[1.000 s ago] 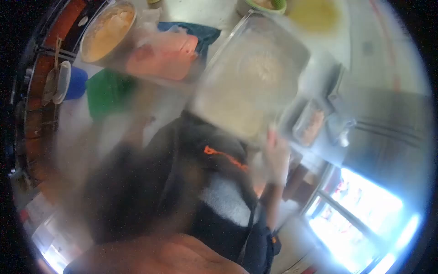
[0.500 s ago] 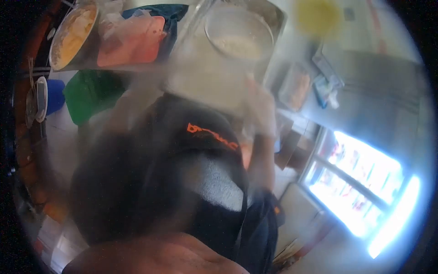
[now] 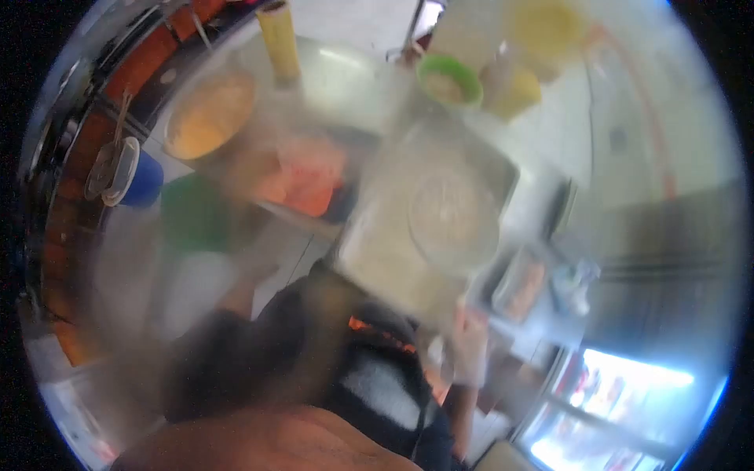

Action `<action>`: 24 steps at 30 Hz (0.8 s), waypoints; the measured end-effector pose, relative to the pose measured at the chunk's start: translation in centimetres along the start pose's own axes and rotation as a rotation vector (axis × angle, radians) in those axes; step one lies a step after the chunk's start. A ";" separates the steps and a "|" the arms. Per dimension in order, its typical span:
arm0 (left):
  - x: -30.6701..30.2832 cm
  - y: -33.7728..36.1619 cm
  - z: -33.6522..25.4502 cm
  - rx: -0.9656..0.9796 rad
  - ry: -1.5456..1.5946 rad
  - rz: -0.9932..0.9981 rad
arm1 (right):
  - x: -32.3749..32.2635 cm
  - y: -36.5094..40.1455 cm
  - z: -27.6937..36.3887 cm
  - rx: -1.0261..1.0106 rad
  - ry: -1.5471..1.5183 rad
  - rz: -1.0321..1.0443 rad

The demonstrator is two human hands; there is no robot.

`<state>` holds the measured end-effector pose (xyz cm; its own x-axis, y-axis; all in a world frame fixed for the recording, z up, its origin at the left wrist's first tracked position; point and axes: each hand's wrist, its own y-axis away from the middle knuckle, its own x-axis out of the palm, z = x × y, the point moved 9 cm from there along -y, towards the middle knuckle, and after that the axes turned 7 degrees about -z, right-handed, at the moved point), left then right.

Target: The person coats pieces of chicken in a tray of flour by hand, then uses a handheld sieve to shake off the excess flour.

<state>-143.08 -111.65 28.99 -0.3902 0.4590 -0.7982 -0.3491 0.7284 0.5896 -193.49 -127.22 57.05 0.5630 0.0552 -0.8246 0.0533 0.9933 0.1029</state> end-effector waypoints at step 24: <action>19.1 -5.3 6.9 0.186 -0.109 0.044 | -0.6 -4.9 5.7 0.203 0.125 0.150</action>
<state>-142.78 -103.25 9.73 -0.3032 0.5373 -0.7870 -0.1669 0.7832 0.5990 -189.36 -132.66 60.19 0.4713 0.2245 -0.8529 0.1485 0.9331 0.3276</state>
